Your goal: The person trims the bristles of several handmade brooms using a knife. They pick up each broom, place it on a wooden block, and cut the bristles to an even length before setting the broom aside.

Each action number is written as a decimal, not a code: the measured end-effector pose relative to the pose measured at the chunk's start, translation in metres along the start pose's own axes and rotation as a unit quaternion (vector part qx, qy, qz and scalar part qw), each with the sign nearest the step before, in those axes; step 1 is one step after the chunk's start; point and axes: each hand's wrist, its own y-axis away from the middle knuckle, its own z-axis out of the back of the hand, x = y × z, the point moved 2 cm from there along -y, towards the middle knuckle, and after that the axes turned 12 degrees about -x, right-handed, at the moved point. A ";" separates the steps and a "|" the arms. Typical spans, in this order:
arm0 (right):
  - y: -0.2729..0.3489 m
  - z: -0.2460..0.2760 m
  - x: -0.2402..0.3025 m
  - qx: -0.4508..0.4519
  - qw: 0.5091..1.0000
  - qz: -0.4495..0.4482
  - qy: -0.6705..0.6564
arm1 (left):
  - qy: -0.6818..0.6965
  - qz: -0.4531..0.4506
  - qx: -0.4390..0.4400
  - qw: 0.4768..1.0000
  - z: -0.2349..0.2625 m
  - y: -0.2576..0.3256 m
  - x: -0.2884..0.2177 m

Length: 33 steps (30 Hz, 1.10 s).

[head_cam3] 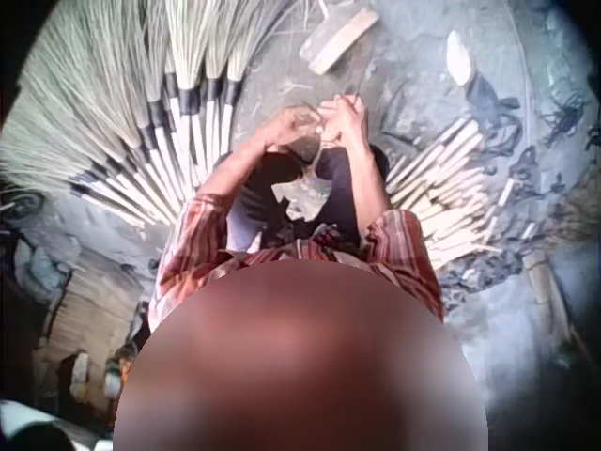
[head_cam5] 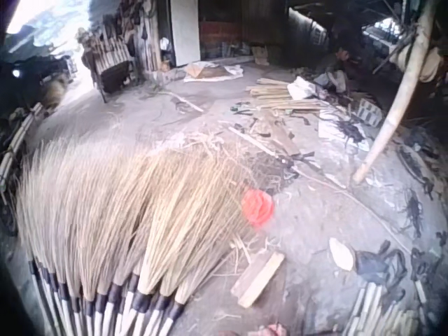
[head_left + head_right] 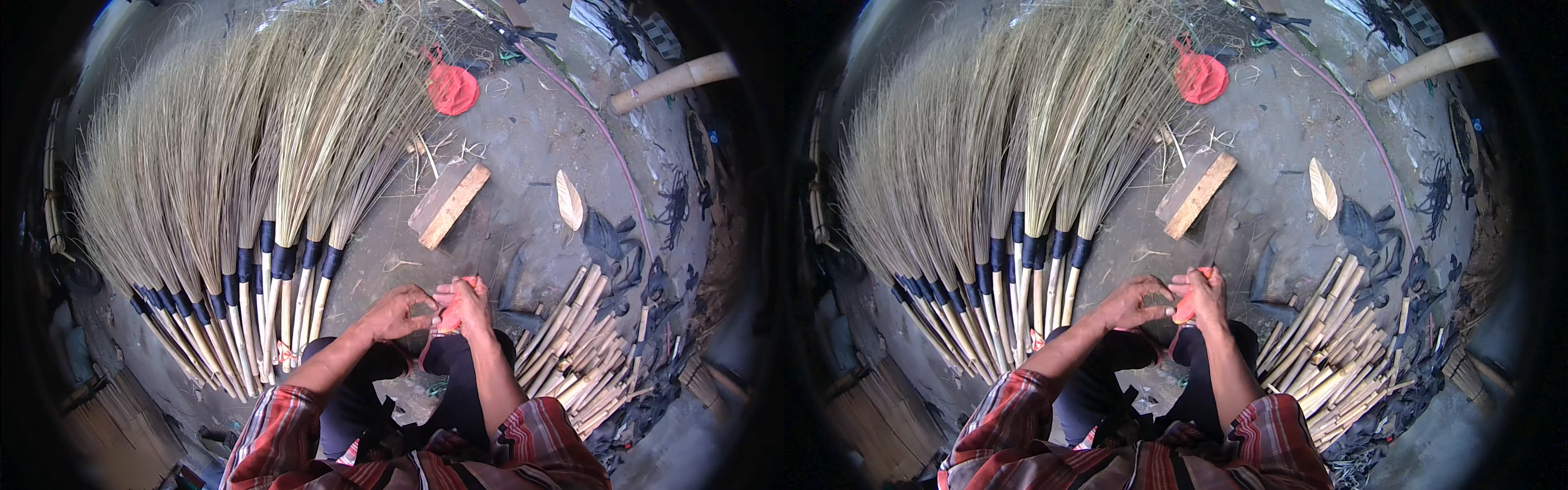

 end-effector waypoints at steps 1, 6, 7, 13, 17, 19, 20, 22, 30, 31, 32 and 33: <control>-0.014 0.009 0.003 -0.027 1.000 0.000 0.004 | -0.024 0.053 -0.013 0.998 -0.003 -0.023 0.016; -0.045 0.031 0.009 -0.095 0.993 0.049 -0.054 | -0.160 0.111 -0.139 0.971 -0.038 -0.132 0.086; -0.046 0.032 0.011 -0.093 0.992 0.054 -0.073 | -0.180 0.126 -0.133 0.966 -0.053 -0.151 0.096; -0.028 0.029 0.030 -0.023 0.981 0.185 -0.049 | -0.242 0.168 -0.116 0.949 -0.113 -0.218 0.137; -0.017 0.023 0.027 -0.014 0.977 0.212 0.003 | -0.284 0.140 -0.075 0.946 -0.086 -0.225 0.159; -0.015 0.020 0.021 -0.004 0.980 0.201 0.011 | -0.304 0.104 -0.055 0.945 -0.054 -0.219 0.168; -0.015 0.017 0.019 0.017 0.979 0.204 -0.006 | -0.314 0.095 -0.046 0.944 -0.033 -0.215 0.173; -0.016 0.013 0.013 0.028 0.981 0.190 -0.026 | -0.306 0.058 -0.031 0.950 0.002 -0.197 0.182; -0.040 0.023 0.021 0.067 0.979 0.135 -0.139 | -0.383 0.004 -0.500 0.777 0.099 -0.024 0.226; -0.050 0.031 0.023 0.057 0.983 0.133 -0.117 | -0.406 0.060 -0.526 0.745 0.111 -0.004 0.237; -0.063 0.043 0.024 0.049 0.984 0.138 -0.099 | -0.433 0.079 -0.568 0.695 0.122 0.012 0.246; -0.078 0.055 0.025 0.062 0.983 0.151 -0.088 | -0.401 0.146 -0.549 0.719 0.133 0.021 0.260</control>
